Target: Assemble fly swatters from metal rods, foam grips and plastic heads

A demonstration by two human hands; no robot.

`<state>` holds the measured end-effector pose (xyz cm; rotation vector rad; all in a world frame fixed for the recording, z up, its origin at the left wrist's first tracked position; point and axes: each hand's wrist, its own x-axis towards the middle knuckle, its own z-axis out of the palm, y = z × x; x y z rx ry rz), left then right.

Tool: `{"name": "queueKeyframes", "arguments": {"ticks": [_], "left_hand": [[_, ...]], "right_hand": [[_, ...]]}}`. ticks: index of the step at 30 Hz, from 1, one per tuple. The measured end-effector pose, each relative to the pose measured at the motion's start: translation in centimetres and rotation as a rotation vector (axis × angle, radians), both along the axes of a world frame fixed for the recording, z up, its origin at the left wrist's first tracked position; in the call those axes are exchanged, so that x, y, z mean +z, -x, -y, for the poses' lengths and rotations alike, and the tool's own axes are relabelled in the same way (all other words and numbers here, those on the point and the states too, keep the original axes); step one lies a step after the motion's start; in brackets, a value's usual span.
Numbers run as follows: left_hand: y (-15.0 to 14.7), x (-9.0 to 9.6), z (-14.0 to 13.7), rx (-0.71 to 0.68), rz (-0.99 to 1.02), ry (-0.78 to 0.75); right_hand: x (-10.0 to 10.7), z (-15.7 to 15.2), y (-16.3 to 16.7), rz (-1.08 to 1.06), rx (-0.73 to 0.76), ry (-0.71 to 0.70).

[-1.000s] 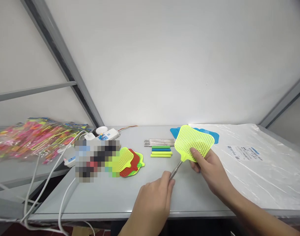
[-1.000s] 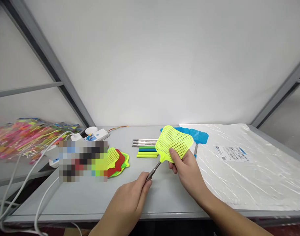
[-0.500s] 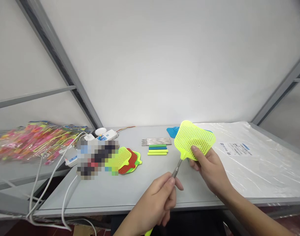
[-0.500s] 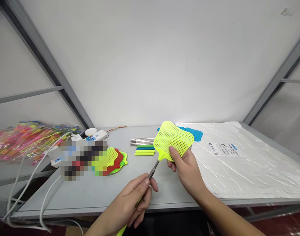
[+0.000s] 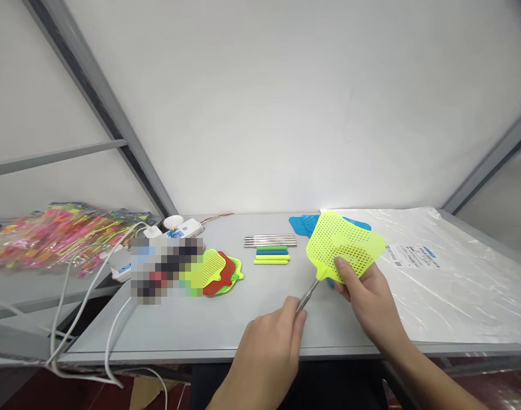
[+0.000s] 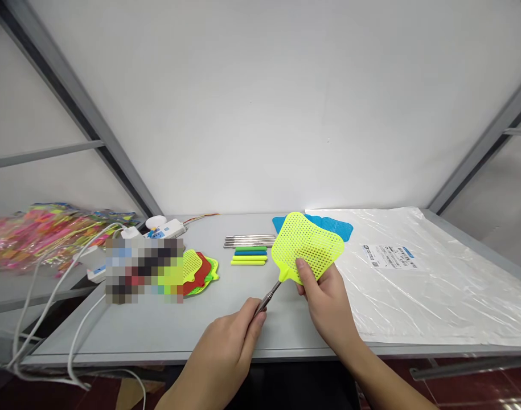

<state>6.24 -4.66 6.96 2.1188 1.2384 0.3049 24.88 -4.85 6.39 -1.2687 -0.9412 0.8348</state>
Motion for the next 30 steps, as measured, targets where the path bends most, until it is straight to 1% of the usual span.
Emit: {"name": "queueKeyframes", "arguments": {"ticks": [2,4,5,8,10,13,14,15,18,20,23,26,30], "left_hand": [[-0.2,-0.2,0.1,0.002,-0.036,-0.024],[-0.3,-0.2,0.2,0.006,0.027,0.012],[-0.4,-0.2,0.2,0.007,0.086,0.054],[-0.3,-0.2,0.2,0.021,0.274,0.230],[-0.2,-0.6,0.0,0.022,0.378,0.377],[0.0,-1.2,-0.2,-0.006,0.486,0.620],[0.0,-1.3,-0.3,-0.007,0.501,0.657],[0.1,-1.3,-0.3,0.000,0.500,0.652],[0.3,-0.6,-0.2,0.027,0.437,0.490],[0.3,-0.1,-0.1,0.008,0.406,0.447],[0.0,0.3,-0.1,-0.024,0.442,0.492],[-0.3,0.0,-0.1,-0.014,0.500,0.554],[0.1,-0.5,-0.6,-0.046,0.543,0.764]], "right_hand": [[0.0,0.2,0.0,-0.041,-0.015,0.001],[0.0,0.2,0.0,-0.103,-0.005,-0.007],[0.0,0.2,0.0,-0.142,0.013,-0.020],[-0.1,0.2,0.1,-0.255,0.103,-0.067],[-0.2,0.1,0.2,-0.298,0.161,-0.072],[-0.4,-0.1,0.3,-0.322,0.209,-0.059],[-0.5,-0.1,0.3,-0.323,0.221,-0.054],[-0.6,-0.2,0.3,-0.321,0.231,-0.050],[-1.0,-0.4,0.4,-0.319,0.259,-0.036],[-1.1,-0.5,0.4,-0.331,0.284,-0.038],[-1.0,-0.6,0.5,-0.346,0.329,-0.027],[-0.9,-0.4,0.5,-0.346,0.348,-0.002],[-1.0,0.0,0.3,-0.338,0.320,0.040]]}}
